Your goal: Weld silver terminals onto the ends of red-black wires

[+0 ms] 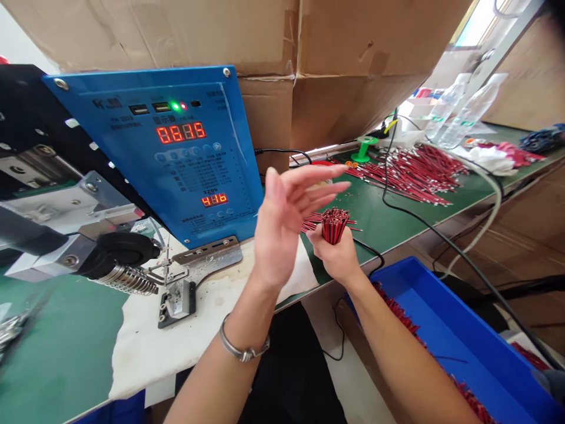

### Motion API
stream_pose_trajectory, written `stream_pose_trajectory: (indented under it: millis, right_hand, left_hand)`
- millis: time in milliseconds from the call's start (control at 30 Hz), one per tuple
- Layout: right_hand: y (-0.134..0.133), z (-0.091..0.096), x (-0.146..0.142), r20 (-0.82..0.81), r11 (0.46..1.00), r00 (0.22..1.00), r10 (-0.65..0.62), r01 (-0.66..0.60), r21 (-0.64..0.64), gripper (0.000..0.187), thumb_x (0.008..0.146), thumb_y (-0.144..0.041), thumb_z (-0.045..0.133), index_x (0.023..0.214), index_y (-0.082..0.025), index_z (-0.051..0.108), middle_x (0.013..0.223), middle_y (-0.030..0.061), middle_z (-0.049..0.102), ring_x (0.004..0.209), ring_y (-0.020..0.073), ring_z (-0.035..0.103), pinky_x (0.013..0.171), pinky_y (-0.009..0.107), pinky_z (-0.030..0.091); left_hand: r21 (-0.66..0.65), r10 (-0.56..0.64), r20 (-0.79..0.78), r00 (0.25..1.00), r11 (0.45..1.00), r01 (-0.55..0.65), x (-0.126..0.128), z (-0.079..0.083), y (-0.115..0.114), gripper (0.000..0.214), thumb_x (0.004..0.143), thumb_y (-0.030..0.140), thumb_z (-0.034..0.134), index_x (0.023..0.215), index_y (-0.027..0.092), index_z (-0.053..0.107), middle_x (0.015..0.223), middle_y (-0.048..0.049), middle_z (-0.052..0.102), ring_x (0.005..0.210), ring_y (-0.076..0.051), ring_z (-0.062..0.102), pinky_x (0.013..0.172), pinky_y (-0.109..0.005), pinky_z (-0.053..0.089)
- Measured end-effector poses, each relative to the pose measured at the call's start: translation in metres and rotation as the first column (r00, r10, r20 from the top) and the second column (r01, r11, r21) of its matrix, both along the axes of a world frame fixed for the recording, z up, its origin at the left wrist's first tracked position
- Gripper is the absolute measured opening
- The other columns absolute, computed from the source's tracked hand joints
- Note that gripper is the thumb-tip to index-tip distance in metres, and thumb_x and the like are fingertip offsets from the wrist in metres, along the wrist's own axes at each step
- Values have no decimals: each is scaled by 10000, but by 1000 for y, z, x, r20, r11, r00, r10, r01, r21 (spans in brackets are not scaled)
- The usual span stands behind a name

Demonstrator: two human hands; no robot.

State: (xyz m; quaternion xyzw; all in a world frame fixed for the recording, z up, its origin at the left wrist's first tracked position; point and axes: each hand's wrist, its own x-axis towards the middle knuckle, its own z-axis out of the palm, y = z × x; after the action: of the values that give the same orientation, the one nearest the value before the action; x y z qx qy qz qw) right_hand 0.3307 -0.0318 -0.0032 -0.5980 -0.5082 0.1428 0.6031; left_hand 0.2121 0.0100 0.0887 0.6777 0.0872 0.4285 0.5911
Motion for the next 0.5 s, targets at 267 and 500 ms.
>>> stream_pose_trajectory:
  millis: [267, 500]
  right_hand:
    - [-15, 47, 10, 620, 962, 785, -3, 171, -211, 158, 779, -193, 556, 732, -171, 705, 737, 101, 737, 697, 244, 665, 698, 341, 479]
    - [-11, 75, -3, 872, 885, 465, 152, 329, -330, 231, 837, -145, 534, 839, -124, 763, 758, 211, 745, 695, 373, 729, 600, 378, 440]
  left_hand:
    - [712, 501, -115, 857, 644, -281, -52, -15, -13, 969, 847, 627, 711, 1589, 219, 240, 1667, -169, 334, 1560, -329, 298, 1283, -509, 272]
    - [953, 814, -290, 503, 198, 228, -34, 5, -21, 431, 870, 55, 472, 1269, 9, 627, 1325, -246, 653, 1343, -404, 548, 1214, -577, 312]
